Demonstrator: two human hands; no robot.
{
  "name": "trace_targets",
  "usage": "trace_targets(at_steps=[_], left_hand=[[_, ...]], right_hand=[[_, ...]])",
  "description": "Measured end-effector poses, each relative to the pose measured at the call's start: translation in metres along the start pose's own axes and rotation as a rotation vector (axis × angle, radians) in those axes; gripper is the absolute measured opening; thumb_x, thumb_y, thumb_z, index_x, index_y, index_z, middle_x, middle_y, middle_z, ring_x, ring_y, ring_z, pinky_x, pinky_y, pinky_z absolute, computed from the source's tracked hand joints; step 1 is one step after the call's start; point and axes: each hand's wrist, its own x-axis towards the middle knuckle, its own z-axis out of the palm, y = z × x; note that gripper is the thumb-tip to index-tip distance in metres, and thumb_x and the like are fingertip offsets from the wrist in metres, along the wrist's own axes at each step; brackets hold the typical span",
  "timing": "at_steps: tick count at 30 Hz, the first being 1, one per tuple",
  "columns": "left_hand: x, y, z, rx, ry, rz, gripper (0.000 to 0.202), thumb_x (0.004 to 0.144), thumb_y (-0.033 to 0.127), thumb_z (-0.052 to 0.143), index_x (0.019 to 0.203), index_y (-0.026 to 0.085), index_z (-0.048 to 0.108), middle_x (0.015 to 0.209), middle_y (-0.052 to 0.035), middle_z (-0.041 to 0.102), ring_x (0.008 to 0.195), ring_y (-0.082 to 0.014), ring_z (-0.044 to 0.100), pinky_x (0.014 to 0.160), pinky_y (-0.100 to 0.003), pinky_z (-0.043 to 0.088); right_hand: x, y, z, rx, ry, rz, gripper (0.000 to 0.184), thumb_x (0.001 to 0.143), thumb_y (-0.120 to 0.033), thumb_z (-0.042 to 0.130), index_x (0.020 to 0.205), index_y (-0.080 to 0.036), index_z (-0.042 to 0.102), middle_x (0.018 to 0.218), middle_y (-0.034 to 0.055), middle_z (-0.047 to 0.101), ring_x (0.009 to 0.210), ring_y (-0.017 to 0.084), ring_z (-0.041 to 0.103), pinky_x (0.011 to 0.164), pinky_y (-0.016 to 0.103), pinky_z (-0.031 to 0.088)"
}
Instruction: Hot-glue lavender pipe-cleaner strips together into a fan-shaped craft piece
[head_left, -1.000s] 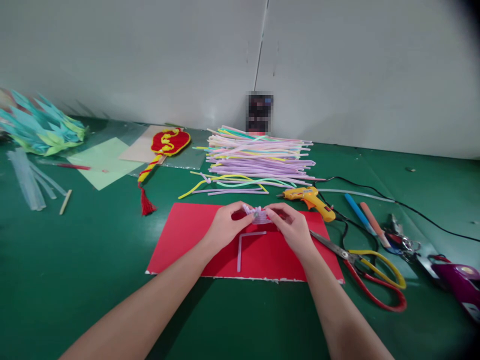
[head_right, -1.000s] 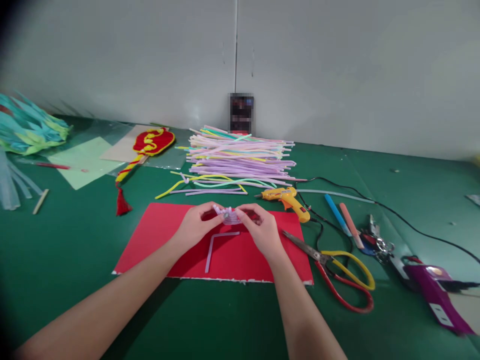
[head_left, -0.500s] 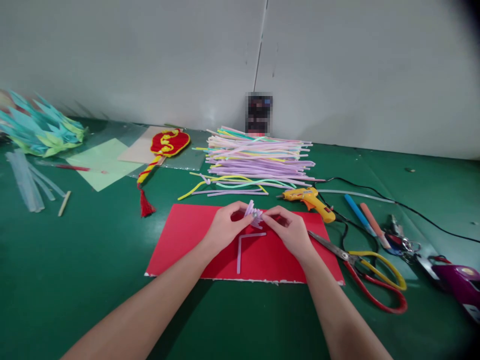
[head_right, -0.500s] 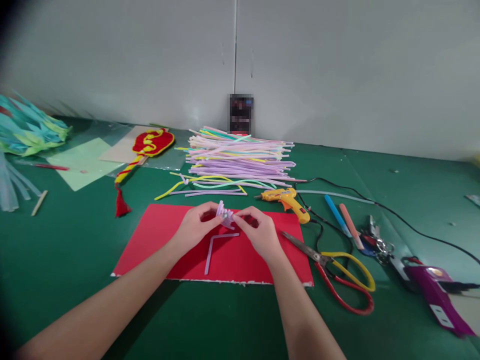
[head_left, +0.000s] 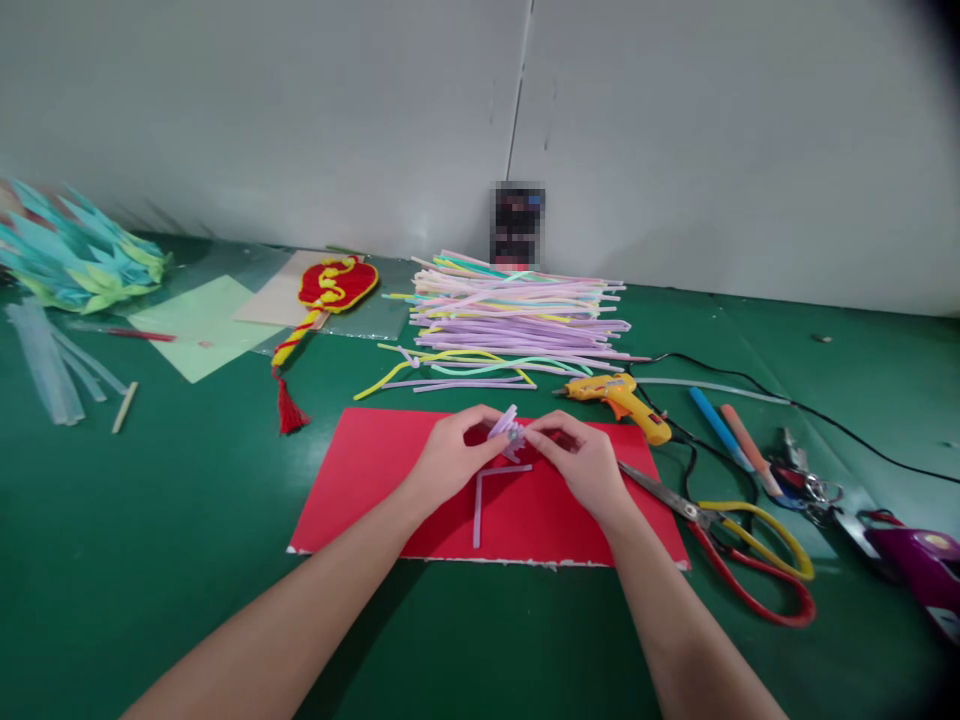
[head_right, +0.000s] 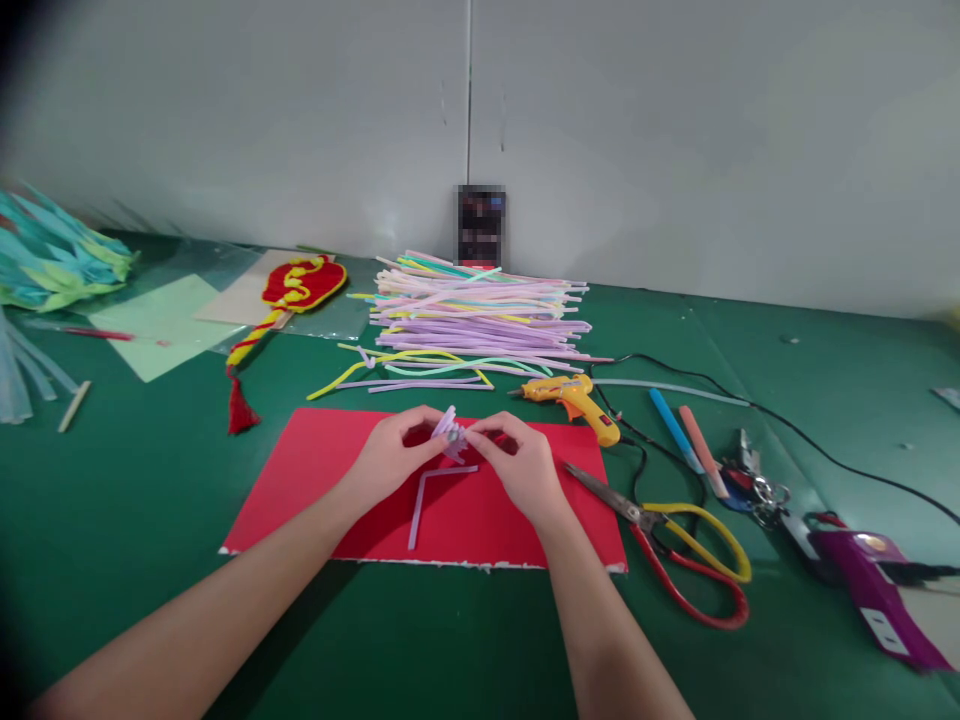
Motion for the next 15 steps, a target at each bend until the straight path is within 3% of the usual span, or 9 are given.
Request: trace_targets(at_steps=[15], left_hand=[[0.0,-0.0024,0.0,-0.034,-0.017,-0.013,0.013,0.079,0.027,0.055,0.087,0.021,0.063,0.088,-0.0009,0.068,0.084,-0.0158,0.062,0.077,-0.029,0.045]], right_hand=[[0.0005,0.0003,0.0001,0.022,0.002,0.041,0.017,0.074,-0.036,0.061,0.079,-0.021,0.065,0.078,0.0019,0.064,0.073,0.016,0.059,0.065,0.026,0.047]])
